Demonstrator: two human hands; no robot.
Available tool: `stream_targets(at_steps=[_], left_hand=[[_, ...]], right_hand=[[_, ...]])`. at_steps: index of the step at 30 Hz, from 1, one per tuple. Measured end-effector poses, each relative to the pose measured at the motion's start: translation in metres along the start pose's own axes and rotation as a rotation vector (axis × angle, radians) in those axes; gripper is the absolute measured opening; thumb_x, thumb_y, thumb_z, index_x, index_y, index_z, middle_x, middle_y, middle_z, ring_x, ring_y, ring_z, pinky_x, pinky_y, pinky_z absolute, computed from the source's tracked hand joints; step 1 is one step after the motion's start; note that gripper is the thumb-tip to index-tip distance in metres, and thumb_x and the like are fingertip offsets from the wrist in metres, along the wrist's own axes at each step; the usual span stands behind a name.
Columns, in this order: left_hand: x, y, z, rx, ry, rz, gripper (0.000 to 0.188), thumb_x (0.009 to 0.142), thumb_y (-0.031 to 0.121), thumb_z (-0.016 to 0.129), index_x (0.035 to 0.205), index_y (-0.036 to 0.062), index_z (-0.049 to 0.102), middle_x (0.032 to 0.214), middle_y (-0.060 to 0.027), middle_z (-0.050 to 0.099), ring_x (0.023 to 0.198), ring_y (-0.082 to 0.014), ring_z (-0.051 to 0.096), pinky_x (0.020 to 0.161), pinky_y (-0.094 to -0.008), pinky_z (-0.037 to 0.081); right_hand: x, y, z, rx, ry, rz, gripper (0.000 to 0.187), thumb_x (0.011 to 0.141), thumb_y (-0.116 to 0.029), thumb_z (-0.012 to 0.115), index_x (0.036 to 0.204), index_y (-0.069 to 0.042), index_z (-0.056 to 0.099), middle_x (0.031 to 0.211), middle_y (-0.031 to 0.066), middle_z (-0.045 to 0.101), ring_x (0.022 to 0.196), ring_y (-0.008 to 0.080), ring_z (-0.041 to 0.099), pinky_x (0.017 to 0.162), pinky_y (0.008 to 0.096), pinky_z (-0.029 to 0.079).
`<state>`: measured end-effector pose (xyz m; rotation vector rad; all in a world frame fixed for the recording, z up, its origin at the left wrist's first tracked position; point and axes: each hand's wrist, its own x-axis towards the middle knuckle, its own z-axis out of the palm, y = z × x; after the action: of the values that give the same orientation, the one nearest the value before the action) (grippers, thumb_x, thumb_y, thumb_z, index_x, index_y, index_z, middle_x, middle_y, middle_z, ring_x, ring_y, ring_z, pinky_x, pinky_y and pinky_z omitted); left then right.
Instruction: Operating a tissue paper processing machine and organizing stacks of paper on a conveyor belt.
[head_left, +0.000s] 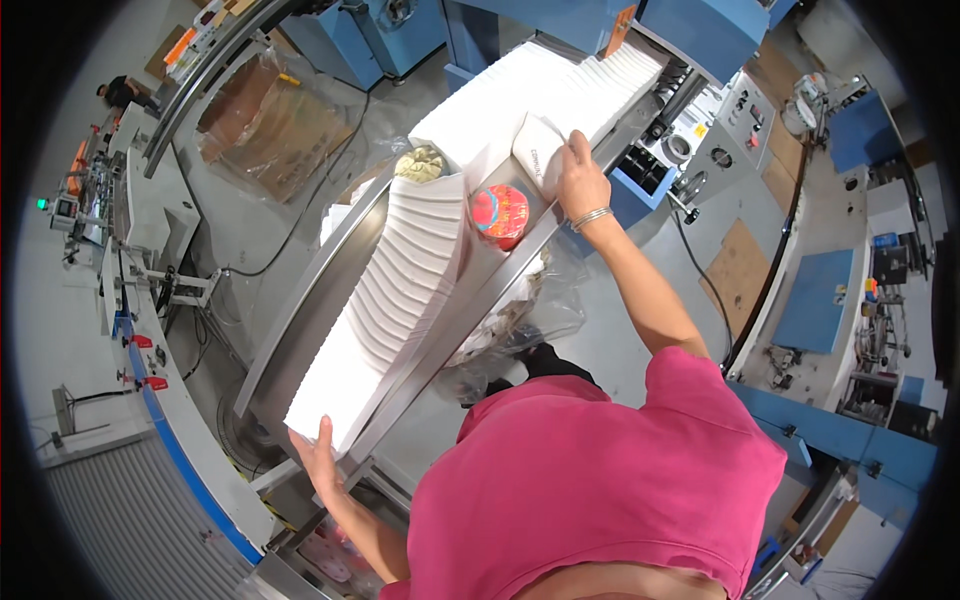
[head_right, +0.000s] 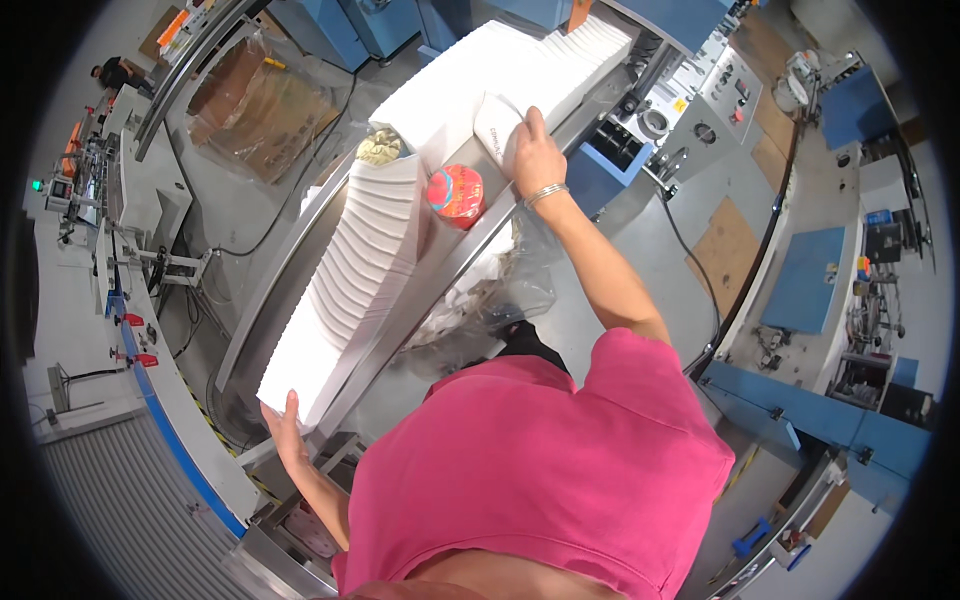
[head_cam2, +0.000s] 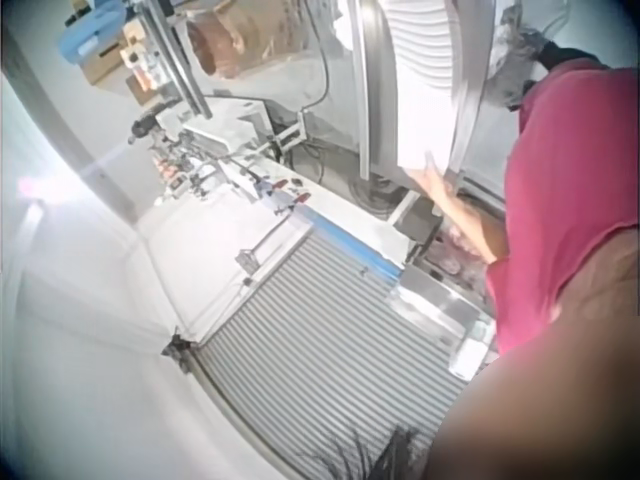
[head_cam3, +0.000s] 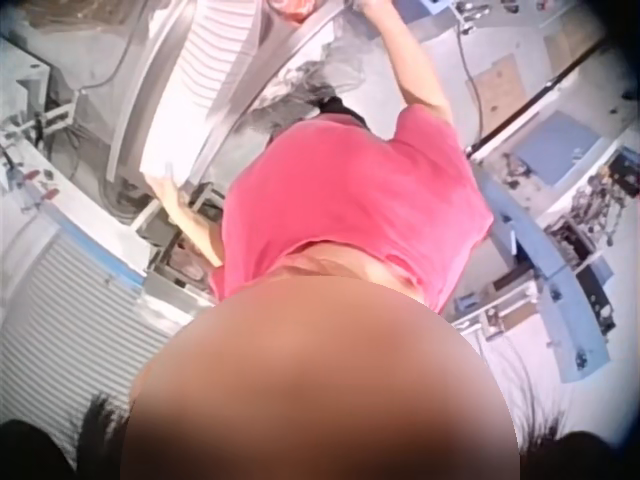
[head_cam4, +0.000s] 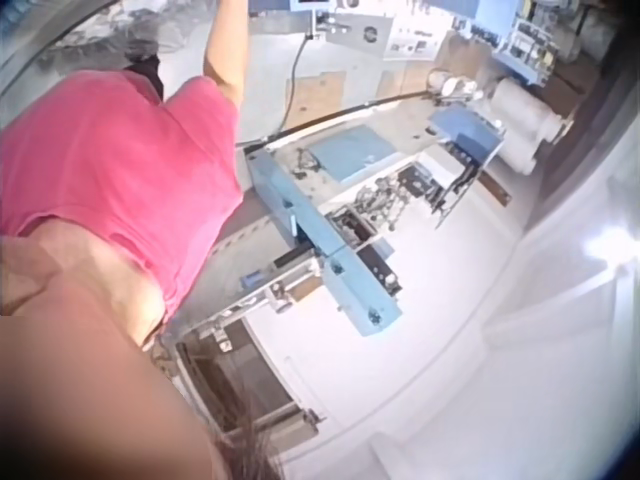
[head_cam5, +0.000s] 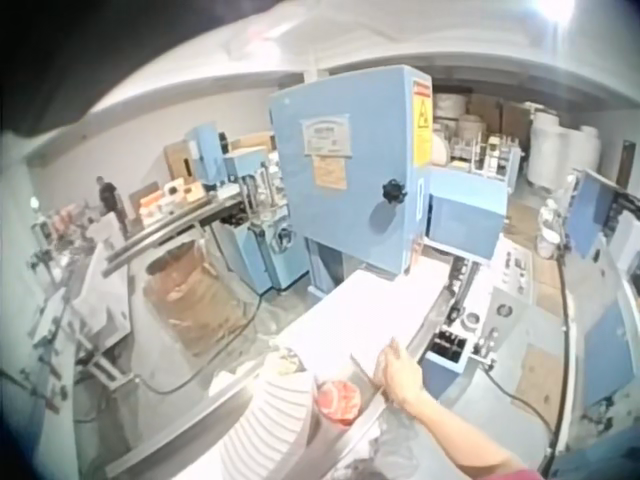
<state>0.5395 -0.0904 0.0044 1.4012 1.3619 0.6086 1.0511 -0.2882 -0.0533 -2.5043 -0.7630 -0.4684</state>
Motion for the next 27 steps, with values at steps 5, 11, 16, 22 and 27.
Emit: stream_targets(at_steps=[5,11,16,22,27], left_hand=[[0.002,-0.009,-0.007,0.014,0.022,-0.002,0.091,0.077,0.019,0.076,0.145,-0.0011,0.019,0.147,-0.0159,0.029,0.133,-0.0252,0.03,0.11,-0.036,0.022],[0.006,-0.003,-0.001,0.036,-0.015,0.005,0.09,0.077,0.019,0.076,0.145,-0.0008,0.02,0.146,-0.0154,0.031,0.133,-0.0256,0.031,0.11,-0.0369,0.023],[0.004,-0.01,-0.007,-0.005,-0.021,0.033,0.086,0.079,0.017,0.074,0.144,-0.0016,0.021,0.146,-0.0161,0.031,0.132,-0.0259,0.031,0.11,-0.0363,0.021],[0.001,-0.01,-0.005,0.012,-0.006,0.026,0.084,0.08,0.017,0.073,0.144,-0.0021,0.022,0.145,-0.0163,0.033,0.131,-0.0258,0.033,0.109,-0.036,0.023],[0.006,-0.009,-0.006,0.014,-0.028,0.027,0.083,0.08,0.016,0.072,0.144,-0.0017,0.022,0.144,-0.0164,0.033,0.13,-0.0257,0.034,0.109,-0.0359,0.023]], right_hand=[[-0.006,-0.041,-0.029,-0.09,-0.055,0.001,0.03,0.08,-0.015,0.062,0.108,-0.005,0.057,0.128,0.0133,0.047,0.087,0.0342,0.061,0.067,0.0424,0.054],[-0.051,-0.079,-0.002,0.118,-0.191,-0.319,0.069,0.063,-0.027,0.077,0.125,-0.019,0.047,0.124,0.0129,0.045,0.108,0.0394,0.046,0.086,0.047,0.045],[-0.018,-0.066,0.007,0.189,-0.126,-0.073,0.061,0.065,-0.022,0.073,0.121,-0.016,0.051,0.124,0.0122,0.046,0.109,0.0379,0.046,0.086,0.0459,0.044],[-0.021,-0.042,-0.03,0.356,0.278,0.217,0.033,0.079,-0.024,0.067,0.1,-0.002,0.053,0.105,0.0161,0.055,0.086,0.0352,0.059,0.073,0.042,0.049],[-0.022,-0.029,-0.02,0.369,0.107,0.468,0.036,0.081,-0.029,0.066,0.101,-0.002,0.053,0.095,0.0171,0.06,0.085,0.0369,0.061,0.071,0.0431,0.05]])
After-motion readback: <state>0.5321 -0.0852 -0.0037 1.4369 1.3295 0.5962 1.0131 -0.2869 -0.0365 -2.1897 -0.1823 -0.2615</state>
